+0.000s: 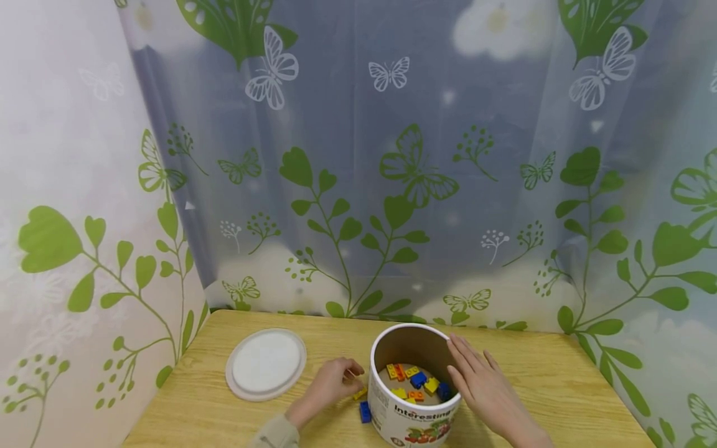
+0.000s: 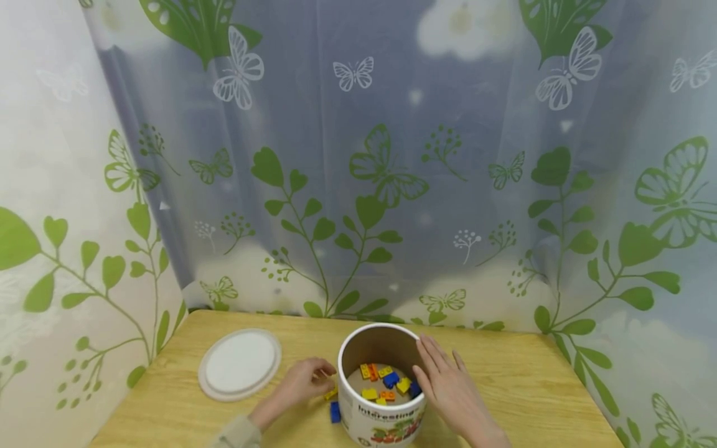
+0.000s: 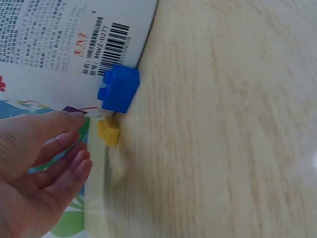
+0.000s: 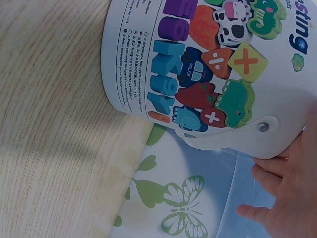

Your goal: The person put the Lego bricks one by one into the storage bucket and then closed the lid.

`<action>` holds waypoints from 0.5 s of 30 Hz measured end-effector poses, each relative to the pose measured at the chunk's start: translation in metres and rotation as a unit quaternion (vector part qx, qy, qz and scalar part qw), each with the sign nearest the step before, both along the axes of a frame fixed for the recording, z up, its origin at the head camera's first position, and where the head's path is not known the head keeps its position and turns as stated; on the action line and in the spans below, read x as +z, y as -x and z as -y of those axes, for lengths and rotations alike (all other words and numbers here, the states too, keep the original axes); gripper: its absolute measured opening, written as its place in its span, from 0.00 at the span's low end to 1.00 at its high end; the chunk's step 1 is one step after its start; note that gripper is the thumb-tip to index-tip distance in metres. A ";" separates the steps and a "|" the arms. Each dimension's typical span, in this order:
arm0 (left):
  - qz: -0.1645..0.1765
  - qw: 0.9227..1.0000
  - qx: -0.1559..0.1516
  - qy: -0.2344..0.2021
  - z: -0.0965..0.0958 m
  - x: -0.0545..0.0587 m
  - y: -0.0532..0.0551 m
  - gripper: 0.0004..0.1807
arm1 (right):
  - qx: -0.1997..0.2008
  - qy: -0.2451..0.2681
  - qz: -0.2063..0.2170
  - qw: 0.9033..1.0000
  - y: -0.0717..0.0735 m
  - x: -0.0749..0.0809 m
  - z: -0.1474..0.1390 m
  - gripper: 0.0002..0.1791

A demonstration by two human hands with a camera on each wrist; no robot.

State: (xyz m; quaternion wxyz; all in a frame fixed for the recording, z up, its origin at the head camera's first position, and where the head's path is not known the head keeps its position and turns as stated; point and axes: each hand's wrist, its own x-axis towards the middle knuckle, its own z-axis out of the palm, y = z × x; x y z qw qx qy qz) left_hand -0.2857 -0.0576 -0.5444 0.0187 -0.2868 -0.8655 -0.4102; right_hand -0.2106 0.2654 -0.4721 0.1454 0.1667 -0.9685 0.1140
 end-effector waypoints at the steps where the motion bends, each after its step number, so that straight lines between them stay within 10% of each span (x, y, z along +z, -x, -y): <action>1: -0.002 1.000 0.000 0.007 0.000 -0.001 0.000 0.13 | 0.000 0.000 0.000 1.000 0.000 0.000 0.000 0.29; 15: 0.012 0.999 0.018 0.049 -0.008 -0.011 -0.002 0.12 | 0.001 0.000 -0.013 1.000 0.000 -0.002 0.000 0.29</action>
